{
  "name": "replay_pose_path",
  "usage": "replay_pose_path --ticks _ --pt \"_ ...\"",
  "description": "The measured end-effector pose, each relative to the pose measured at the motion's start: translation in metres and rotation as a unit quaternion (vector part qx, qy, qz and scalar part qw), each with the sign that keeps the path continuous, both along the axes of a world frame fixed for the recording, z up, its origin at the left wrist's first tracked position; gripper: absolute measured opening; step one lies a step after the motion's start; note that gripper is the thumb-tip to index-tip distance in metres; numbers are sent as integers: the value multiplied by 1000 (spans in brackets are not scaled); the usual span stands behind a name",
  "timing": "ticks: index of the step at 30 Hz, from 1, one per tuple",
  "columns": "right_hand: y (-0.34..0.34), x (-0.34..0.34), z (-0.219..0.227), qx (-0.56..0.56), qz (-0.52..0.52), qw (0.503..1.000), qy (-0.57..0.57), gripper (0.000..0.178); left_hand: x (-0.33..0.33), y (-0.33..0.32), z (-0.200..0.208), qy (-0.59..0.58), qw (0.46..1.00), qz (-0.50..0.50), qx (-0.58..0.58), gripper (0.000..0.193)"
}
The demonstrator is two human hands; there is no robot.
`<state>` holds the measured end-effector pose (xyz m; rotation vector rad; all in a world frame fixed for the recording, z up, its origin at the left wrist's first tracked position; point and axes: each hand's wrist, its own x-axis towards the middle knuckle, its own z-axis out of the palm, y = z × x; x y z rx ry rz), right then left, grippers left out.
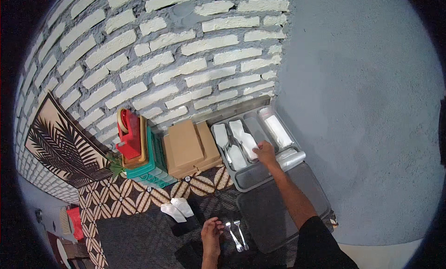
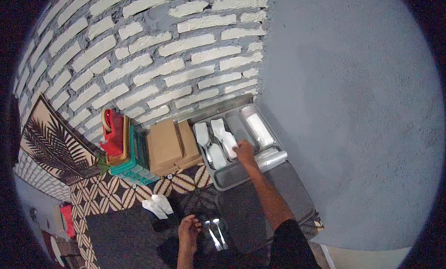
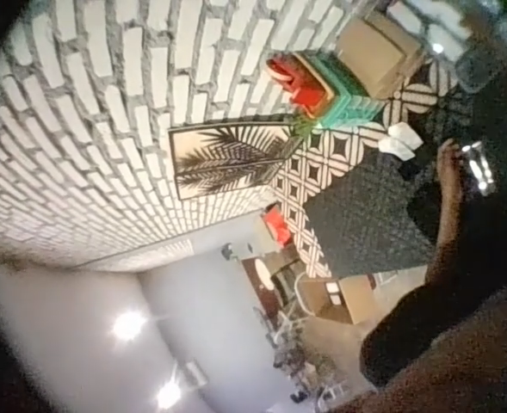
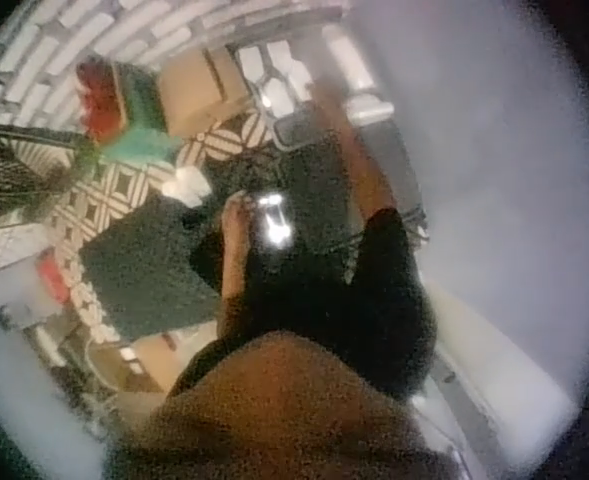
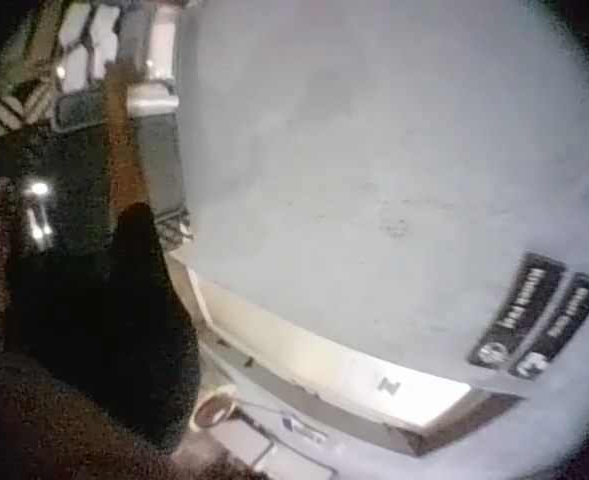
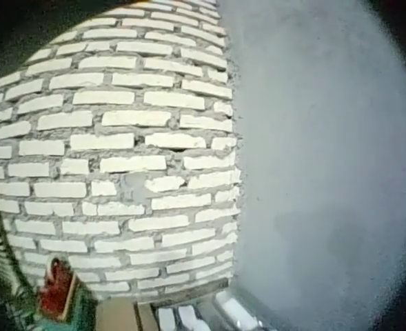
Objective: The recorder is wrapping forks in white napkins and placing them into a tray.
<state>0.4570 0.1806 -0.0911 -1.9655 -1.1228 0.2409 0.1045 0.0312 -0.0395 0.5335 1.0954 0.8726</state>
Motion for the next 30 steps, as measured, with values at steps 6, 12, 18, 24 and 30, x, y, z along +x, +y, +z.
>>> replay_pose_path --ticks 6,12,18,24,30 --pt "-1 -16 18 -56 -40 998 -6 31 -2 -1 4 2 1000 2 -8 23" --pt "-8 -32 44 -44 48 967 -247 29 -6 -1 4 2 1000 5 -4 23" --pt "2 -20 13 -108 114 941 -299 41 -4 -3 2 13 1000 -16 7 26" --pt "10 -36 24 -119 111 948 -274 44 -9 -8 4 7 1000 6 -10 21" --pt "10 -27 37 -235 115 924 -280 47 -8 -11 0 17 999 -31 36 24"
